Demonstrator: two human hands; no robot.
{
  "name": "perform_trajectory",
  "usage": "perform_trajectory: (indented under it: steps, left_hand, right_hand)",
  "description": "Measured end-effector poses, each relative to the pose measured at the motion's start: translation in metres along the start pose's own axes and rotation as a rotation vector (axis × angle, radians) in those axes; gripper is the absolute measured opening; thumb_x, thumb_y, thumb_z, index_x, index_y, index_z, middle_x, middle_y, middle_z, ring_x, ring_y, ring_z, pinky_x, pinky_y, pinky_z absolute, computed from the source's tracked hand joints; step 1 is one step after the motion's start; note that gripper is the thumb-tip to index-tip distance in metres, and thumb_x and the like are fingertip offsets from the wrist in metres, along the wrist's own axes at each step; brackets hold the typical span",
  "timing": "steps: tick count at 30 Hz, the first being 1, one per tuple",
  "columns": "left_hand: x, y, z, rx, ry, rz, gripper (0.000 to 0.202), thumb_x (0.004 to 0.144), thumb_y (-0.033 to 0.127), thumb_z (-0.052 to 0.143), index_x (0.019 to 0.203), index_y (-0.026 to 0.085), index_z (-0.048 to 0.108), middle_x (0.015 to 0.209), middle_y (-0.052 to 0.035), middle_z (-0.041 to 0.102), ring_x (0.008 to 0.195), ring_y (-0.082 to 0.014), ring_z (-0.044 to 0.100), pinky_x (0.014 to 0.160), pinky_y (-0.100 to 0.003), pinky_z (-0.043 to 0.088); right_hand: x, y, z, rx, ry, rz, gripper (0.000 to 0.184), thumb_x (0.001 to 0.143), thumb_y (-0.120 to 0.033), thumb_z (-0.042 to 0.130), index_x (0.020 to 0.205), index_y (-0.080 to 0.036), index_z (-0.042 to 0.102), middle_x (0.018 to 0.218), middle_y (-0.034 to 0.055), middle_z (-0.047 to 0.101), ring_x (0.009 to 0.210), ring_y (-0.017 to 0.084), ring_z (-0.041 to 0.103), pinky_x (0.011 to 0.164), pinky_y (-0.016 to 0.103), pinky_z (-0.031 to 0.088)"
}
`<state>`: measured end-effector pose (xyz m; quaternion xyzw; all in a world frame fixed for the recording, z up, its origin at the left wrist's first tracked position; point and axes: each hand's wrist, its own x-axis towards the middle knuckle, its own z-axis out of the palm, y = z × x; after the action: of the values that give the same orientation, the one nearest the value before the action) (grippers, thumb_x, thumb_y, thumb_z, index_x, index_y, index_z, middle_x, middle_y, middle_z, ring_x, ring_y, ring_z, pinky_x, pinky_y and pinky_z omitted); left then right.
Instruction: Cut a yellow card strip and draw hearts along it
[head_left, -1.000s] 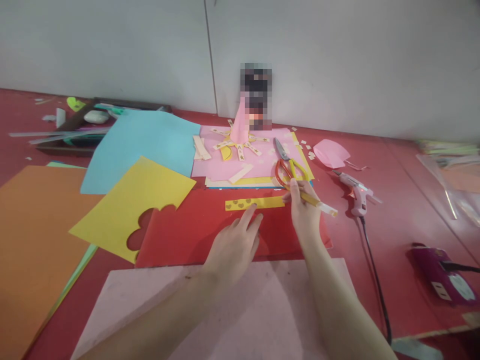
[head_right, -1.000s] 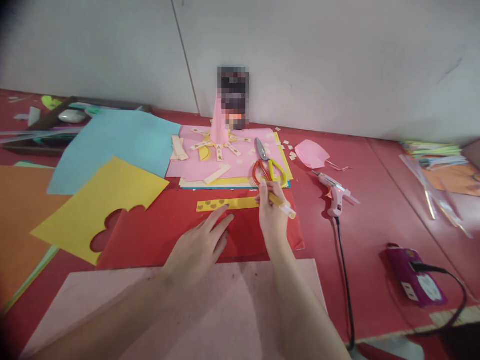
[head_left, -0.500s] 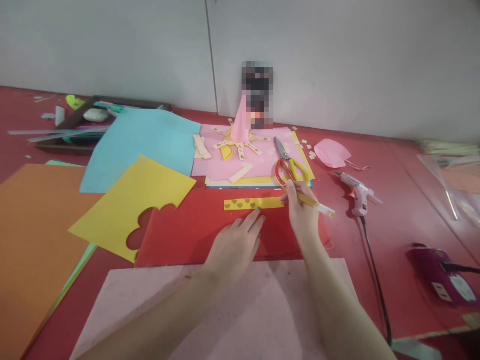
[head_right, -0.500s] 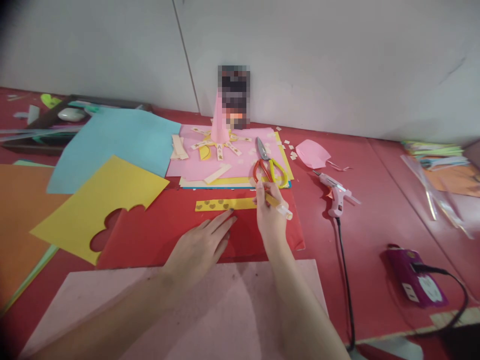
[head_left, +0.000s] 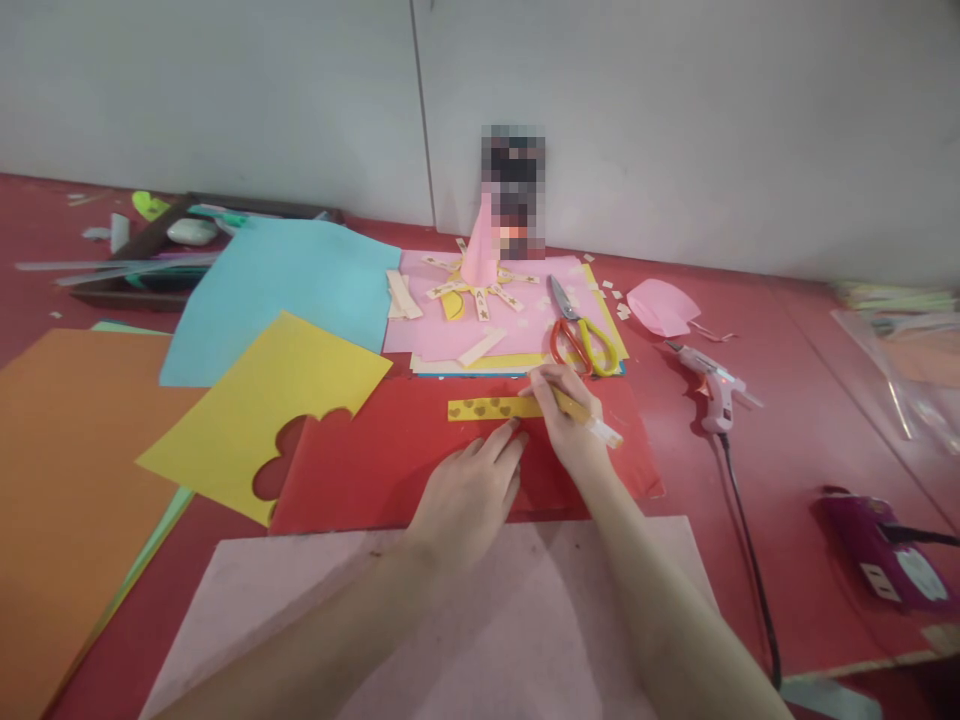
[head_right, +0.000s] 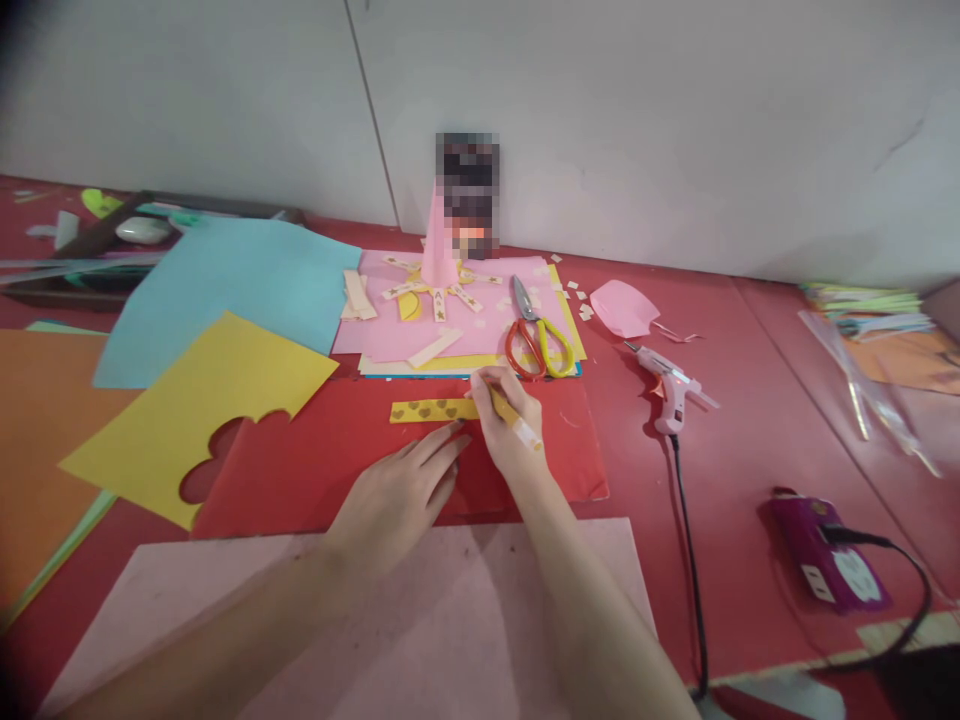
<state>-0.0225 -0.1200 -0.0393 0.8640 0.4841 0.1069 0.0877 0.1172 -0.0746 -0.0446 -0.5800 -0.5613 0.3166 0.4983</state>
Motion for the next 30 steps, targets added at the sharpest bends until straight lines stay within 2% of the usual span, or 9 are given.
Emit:
perform_trajectory:
  steps: [4,7,11,13,15,22,27,30]
  left_hand:
    - [0.000,-0.001,0.001,0.028,0.061,-0.109,0.032,0.086,0.017,0.037,0.114,0.019,0.051,0.128,-0.0072,0.048,0.085,-0.0177,0.061,0.058,-0.030,0.051]
    - [0.001,-0.003,0.000,0.022,0.058,-0.133,0.031,0.086,0.017,0.037,0.113,0.021,0.051,0.124,-0.0061,0.050,0.080,-0.0162,0.061,0.053,-0.028,0.049]
    - [0.003,-0.001,-0.003,-0.027,0.007,-0.077,0.027,0.087,0.017,0.035,0.105,0.021,0.054,0.099,-0.0033,0.058,0.068,-0.0128,0.059,0.051,-0.026,0.045]
    - [0.003,0.001,-0.004,-0.052,-0.021,-0.021,0.025,0.087,0.015,0.035,0.100,0.020,0.056,0.086,-0.0016,0.058,0.067,-0.0125,0.058,0.053,-0.025,0.044]
    - [0.002,0.003,-0.004,-0.059,-0.049,0.038,0.025,0.086,0.014,0.034,0.095,0.020,0.056,0.081,-0.0012,0.057,0.070,-0.0131,0.058,0.055,-0.025,0.045]
    - [0.002,0.000,-0.002,-0.058,-0.045,0.147,0.030,0.084,0.012,0.035,0.108,0.019,0.052,0.112,-0.0063,0.054,0.087,-0.0160,0.058,0.066,-0.028,0.049]
    - [0.002,0.003,-0.005,-0.050,-0.127,0.225,0.028,0.084,0.014,0.037,0.106,0.020,0.054,0.109,-0.0044,0.056,0.084,-0.0168,0.058,0.064,-0.030,0.049]
    - [0.001,0.004,-0.003,-0.028,-0.115,0.241,0.029,0.084,0.014,0.038,0.109,0.020,0.053,0.112,-0.0046,0.056,0.085,-0.0182,0.058,0.065,-0.032,0.050]
  right_hand:
    - [0.004,0.006,0.000,0.054,0.018,0.020,0.019,0.083,-0.038,0.049,0.086,-0.020,0.055,0.072,0.0024,0.067,0.074,0.016,0.065,0.071,0.026,0.049]
    - [0.005,0.007,0.001,0.051,0.030,0.016,0.018,0.082,-0.038,0.050,0.085,-0.021,0.055,0.071,0.0020,0.067,0.075,0.017,0.065,0.072,0.027,0.049]
    - [0.005,0.010,0.002,0.077,0.030,0.038,0.020,0.082,-0.040,0.050,0.086,-0.021,0.055,0.070,0.0019,0.067,0.072,0.017,0.065,0.070,0.027,0.050]
    - [0.006,0.012,0.003,0.086,0.032,0.044,0.021,0.082,-0.040,0.050,0.087,-0.020,0.055,0.070,0.0022,0.066,0.071,0.017,0.065,0.069,0.027,0.051]
    - [0.006,0.014,0.003,0.092,0.033,0.042,0.021,0.082,-0.040,0.051,0.087,-0.020,0.055,0.070,0.0024,0.066,0.071,0.017,0.065,0.068,0.027,0.051]
    - [0.006,0.012,0.003,0.091,0.033,0.031,0.018,0.082,-0.038,0.051,0.086,-0.020,0.056,0.068,0.0019,0.065,0.071,0.016,0.065,0.069,0.026,0.051]
    - [0.006,0.013,0.003,0.084,0.021,0.024,0.019,0.083,-0.038,0.050,0.087,-0.020,0.055,0.070,0.0020,0.066,0.071,0.016,0.065,0.070,0.027,0.050]
    - [0.006,0.013,0.003,0.090,0.023,0.028,0.019,0.082,-0.038,0.050,0.087,-0.021,0.055,0.070,0.0018,0.066,0.070,0.016,0.065,0.070,0.027,0.051]
